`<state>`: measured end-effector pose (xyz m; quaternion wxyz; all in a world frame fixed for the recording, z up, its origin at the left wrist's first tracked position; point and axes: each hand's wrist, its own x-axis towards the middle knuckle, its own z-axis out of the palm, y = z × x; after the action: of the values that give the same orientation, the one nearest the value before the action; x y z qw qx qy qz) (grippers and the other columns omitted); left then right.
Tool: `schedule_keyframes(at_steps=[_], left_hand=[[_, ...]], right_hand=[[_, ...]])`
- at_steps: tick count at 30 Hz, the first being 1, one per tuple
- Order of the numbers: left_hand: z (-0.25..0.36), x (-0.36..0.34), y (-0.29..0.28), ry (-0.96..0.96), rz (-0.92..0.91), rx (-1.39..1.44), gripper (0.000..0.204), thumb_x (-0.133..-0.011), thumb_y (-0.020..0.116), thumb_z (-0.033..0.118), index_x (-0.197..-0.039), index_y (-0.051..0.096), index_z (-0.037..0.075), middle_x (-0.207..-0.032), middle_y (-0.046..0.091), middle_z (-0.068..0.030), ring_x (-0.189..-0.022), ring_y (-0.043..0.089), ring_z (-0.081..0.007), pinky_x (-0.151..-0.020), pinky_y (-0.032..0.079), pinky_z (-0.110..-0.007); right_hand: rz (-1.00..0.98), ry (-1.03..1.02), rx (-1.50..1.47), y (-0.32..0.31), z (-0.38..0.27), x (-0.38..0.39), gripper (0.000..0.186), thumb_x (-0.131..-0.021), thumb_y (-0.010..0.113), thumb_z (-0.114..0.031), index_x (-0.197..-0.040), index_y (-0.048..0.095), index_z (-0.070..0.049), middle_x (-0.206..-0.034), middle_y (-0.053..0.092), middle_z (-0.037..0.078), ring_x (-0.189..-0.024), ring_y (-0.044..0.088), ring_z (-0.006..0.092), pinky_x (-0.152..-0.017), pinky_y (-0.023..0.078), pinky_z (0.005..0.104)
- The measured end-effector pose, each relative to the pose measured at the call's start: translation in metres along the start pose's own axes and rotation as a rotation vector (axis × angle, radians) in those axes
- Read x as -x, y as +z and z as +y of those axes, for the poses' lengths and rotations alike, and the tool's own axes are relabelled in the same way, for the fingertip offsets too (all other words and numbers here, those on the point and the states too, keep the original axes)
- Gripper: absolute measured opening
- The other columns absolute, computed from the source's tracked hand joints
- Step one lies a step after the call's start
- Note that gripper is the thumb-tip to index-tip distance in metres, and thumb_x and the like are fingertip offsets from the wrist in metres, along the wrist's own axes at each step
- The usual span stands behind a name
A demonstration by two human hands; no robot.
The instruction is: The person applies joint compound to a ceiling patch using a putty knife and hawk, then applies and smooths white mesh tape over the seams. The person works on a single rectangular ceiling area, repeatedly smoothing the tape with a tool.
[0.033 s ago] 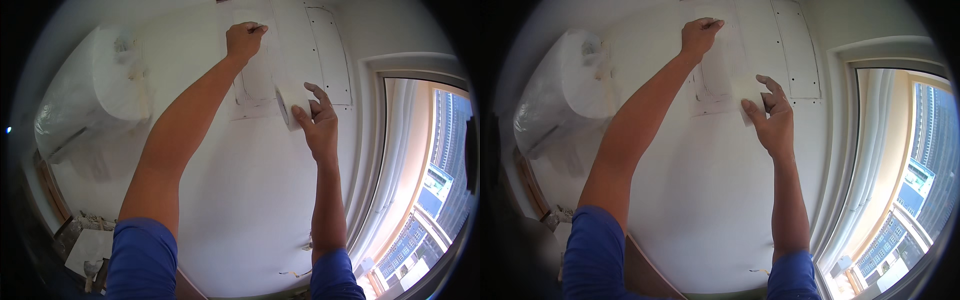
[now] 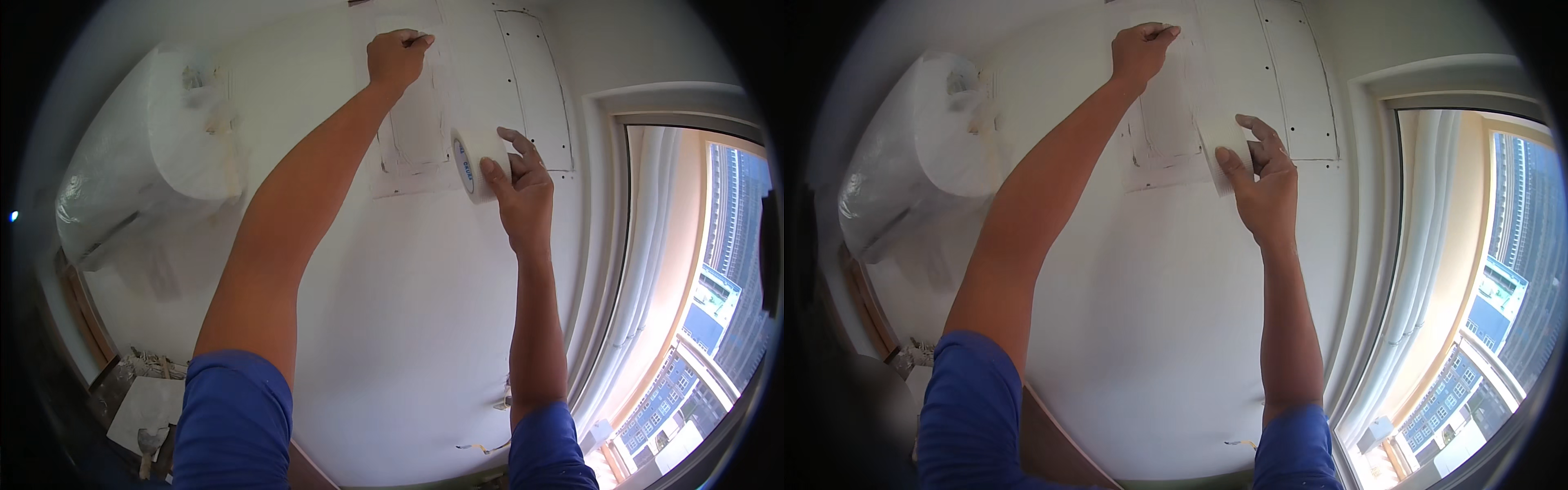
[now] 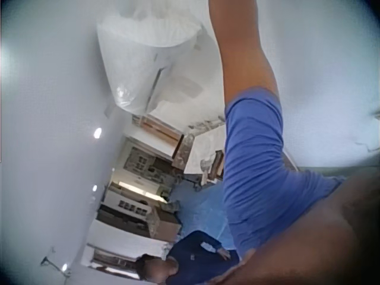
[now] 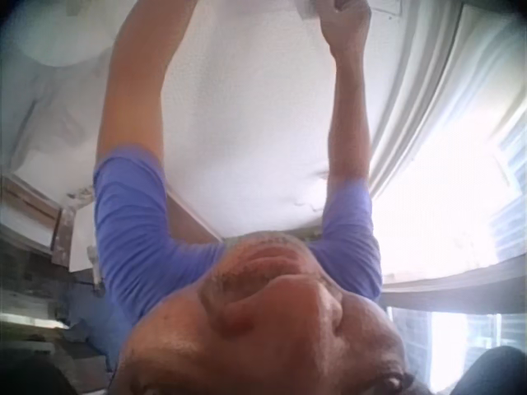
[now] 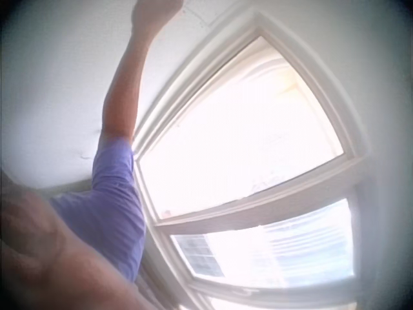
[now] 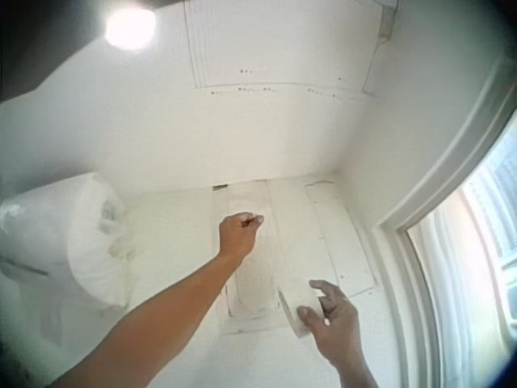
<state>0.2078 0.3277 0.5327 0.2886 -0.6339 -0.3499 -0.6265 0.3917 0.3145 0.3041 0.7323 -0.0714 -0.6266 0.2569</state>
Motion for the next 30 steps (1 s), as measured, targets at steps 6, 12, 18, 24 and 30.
schedule_keyframes(at_steps=[6,12,18,24,30], left_hand=[[0.005,-0.081,0.008,0.017,-0.106,-0.169,0.076,-0.103,0.07,0.039,-0.162,0.043,0.0,-0.131,0.071,-0.0331,-0.116,0.073,-0.0367,-0.102,0.055,-0.043],[-0.018,-0.125,0.029,0.096,0.191,-0.11,0.023,-0.091,0.084,0.02,-0.1,0.075,0.001,-0.082,0.076,-0.0159,-0.075,0.072,-0.0285,-0.074,0.057,-0.042],[-0.03,-0.145,0.031,0.304,0.146,-0.296,0.012,-0.09,0.078,0.01,-0.093,0.073,0.0,-0.088,0.076,-0.0159,-0.084,0.073,-0.0311,-0.079,0.058,-0.042],[-0.074,-0.188,0.036,0.644,0.106,-0.461,0.018,-0.091,0.065,0.007,-0.101,0.081,0.003,-0.103,0.078,-0.0228,-0.099,0.073,-0.0398,-0.092,0.058,-0.047],[-0.07,-0.206,0.04,0.668,0.033,-0.512,0.03,-0.096,0.062,0.007,-0.121,0.078,0.006,-0.136,0.069,-0.0212,-0.125,0.064,-0.0396,-0.109,0.051,-0.048]], right_hand=[[0.291,-0.199,0.14,0.012,0.008,-0.07,0.035,-0.1,0.073,-0.028,-0.127,0.076,-0.005,-0.117,0.08,0.011,-0.111,0.075,0.0282,-0.101,0.056,0.0397],[0.181,-0.182,0.24,0.005,0.002,-0.113,0.036,-0.101,0.071,-0.035,-0.122,0.079,-0.007,-0.122,0.079,0.013,-0.117,0.074,0.0316,-0.103,0.056,0.0415],[0.131,-0.06,0.376,0.003,-0.008,-0.144,0.036,-0.1,0.068,-0.037,-0.122,0.08,-0.012,-0.121,0.08,0.012,-0.115,0.074,0.0311,-0.102,0.056,0.0448],[0.004,-0.015,0.49,0.01,-0.021,-0.173,0.036,-0.097,0.073,-0.041,-0.121,0.081,-0.016,-0.121,0.08,0.009,-0.115,0.074,0.0289,-0.102,0.057,0.0452],[0.015,0.04,0.487,0.013,-0.041,-0.21,0.042,-0.097,0.073,-0.043,-0.126,0.08,-0.014,-0.122,0.079,0.01,-0.112,0.074,0.0269,-0.096,0.057,0.0447]])
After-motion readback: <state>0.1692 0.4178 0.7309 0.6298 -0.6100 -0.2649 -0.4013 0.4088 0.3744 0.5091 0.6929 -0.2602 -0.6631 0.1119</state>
